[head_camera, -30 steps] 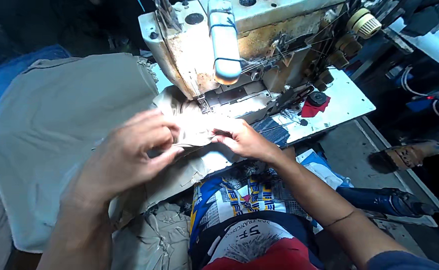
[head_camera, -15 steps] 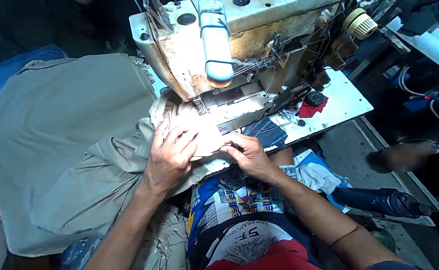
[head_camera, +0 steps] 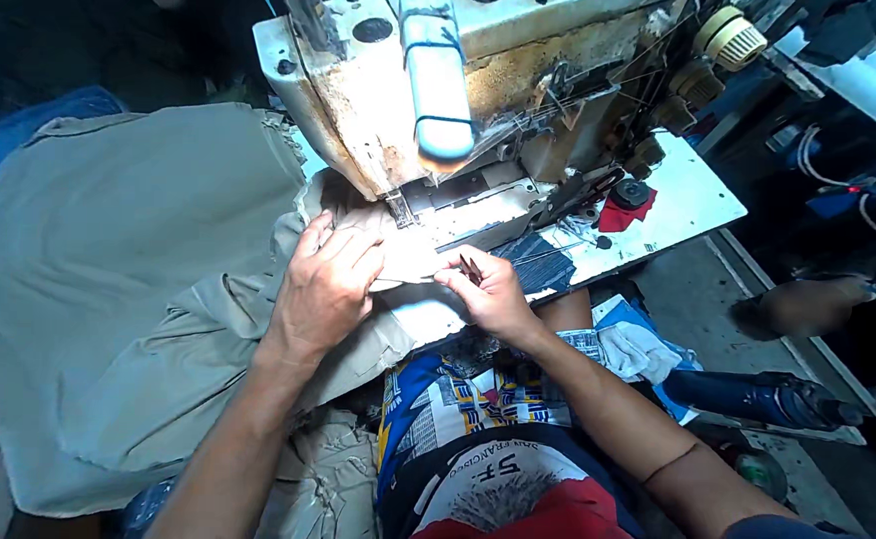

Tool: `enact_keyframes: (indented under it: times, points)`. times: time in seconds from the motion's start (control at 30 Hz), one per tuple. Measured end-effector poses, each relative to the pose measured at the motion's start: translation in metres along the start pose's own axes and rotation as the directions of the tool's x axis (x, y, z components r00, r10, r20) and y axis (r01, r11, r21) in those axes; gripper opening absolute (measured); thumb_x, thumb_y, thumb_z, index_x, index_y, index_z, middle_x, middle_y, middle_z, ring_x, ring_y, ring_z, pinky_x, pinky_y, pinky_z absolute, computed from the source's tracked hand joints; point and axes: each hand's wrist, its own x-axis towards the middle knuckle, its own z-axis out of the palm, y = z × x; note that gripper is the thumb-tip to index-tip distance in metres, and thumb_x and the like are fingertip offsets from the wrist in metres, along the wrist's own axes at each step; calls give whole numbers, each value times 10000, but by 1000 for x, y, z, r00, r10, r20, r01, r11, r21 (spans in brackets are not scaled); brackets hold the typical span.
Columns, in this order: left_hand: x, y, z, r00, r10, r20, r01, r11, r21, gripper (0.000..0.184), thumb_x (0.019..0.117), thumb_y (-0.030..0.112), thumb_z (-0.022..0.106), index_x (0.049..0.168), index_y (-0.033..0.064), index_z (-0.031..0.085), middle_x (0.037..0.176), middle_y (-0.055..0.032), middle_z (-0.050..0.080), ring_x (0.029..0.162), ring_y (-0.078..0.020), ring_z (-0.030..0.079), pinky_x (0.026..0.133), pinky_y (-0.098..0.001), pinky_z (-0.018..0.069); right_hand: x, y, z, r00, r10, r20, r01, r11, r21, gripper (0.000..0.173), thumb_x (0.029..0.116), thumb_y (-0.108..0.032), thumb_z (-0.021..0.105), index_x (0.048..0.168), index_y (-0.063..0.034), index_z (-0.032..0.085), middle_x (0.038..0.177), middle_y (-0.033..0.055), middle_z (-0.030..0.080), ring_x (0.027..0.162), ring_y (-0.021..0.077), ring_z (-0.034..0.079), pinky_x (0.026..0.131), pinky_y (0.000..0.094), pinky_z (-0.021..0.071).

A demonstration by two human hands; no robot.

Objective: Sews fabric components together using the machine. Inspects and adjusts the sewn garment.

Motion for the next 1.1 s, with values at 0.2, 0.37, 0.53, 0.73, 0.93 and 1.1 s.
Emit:
enact_keyframes:
  times: [0.2,0.37,0.53,0.73,0.93,1.1]
  points:
    - [5,-16,-18,994,72,82,-67,996,-61,200,821,113,679,993,12,693,1199,-175,653,1150,-388,622,1113,-632,375,21,1,8,996,-89,5,89,996,24,51,983,-29,646,1026,-14,669,884,70,661,696,124,602,599,271,531]
    - [-14,-47,-52,966,-96,242,79,994,81,700,916,736,492,1041,83,709,1056,-146,675,1026,-399,640,985,-688,408,23,3,4,996,-72,50,71,997,26,61,997,-34,626,1044,-27,665,889,73,659,695,124,607,574,260,531]
    - [-20,-45,-85,997,-22,67,37,971,-236,298,898,368,688,797,89,665,1177,-76,686,1190,-297,630,1158,-636,357,27,-7,-5,979,-106,176,123,989,-88,77,1004,-42,621,1069,-32,661,910,74,657,715,128,611,606,270,545]
    - [-18,29,-67,995,83,-58,-101,778,-620,115,916,218,713,866,114,716,951,20,728,843,-58,677,740,-262,587,17,-30,-16,846,-272,458,331,942,-53,135,968,-21,666,1069,-20,755,1035,66,716,970,111,679,879,300,592]
    - [-23,47,-10,999,32,-37,-43,928,-369,490,908,480,734,1301,192,689,1239,-6,698,1089,-172,651,926,-425,517,-20,-14,-27,930,-183,319,227,968,-106,112,996,-43,635,1043,-15,733,1023,58,708,935,110,682,841,293,603]
    - [-31,36,17,998,40,-38,-40,999,-5,192,969,98,601,1078,126,758,1419,-64,630,1287,-337,573,1113,-618,346,-29,-4,-27,957,-131,260,151,987,-57,113,1008,-56,622,1017,-17,728,984,54,698,870,100,665,780,269,587]
